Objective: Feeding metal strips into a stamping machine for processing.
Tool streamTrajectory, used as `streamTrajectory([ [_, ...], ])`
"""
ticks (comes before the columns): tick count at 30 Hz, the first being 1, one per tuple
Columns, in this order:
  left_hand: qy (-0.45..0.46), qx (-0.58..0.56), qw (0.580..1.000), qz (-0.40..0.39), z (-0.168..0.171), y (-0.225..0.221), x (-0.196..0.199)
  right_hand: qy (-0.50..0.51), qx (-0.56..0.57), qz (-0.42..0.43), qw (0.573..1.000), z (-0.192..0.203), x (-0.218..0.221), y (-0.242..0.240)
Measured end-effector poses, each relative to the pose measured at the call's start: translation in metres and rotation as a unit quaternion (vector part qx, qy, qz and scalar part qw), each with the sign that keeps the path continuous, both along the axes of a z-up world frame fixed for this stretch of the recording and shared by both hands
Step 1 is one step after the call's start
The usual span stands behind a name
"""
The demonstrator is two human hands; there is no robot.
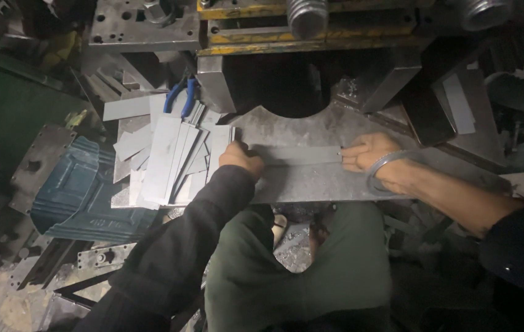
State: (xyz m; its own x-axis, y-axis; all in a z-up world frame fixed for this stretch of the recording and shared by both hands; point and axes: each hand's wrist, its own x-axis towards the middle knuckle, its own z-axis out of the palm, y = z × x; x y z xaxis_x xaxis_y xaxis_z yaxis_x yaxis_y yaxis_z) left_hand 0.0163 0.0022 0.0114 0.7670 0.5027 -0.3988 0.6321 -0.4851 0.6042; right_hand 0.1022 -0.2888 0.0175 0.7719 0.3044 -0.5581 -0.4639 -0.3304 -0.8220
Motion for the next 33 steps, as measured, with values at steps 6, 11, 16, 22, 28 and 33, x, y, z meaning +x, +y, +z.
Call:
streamTrajectory([
  [6,-0.068,-0.024,0.997,-0.030,-0.016,0.016,-0.016,-0.038,0.019,0.012,0.999,-0.028,0.002,-0.017],
  [11,-0.101,0.012,0.995,-0.020,-0.041,0.024,-0.020,-0.049,-0.033,-0.029,0.998,-0.016,-0.011,-0.002],
  [16,-0.042,-0.012,0.999,0.018,-0.034,0.022,-0.010,-0.044,0.004,-0.032,0.999,-0.023,-0.011,-0.008],
  [22,-0.069,-0.008,0.997,0.018,-0.049,0.022,-0.008,-0.029,0.015,-0.062,0.998,-0.031,-0.008,-0.009],
  [28,-0.138,0.020,0.988,-0.064,-0.056,0.021,-0.017,-0.084,-0.035,0.018,0.996,-0.018,-0.007,-0.001],
  [33,-0.241,0.038,0.962,-0.121,0.010,-0.001,-0.067,-0.505,-0.219,0.276,0.788,0.037,-0.037,0.062],
])
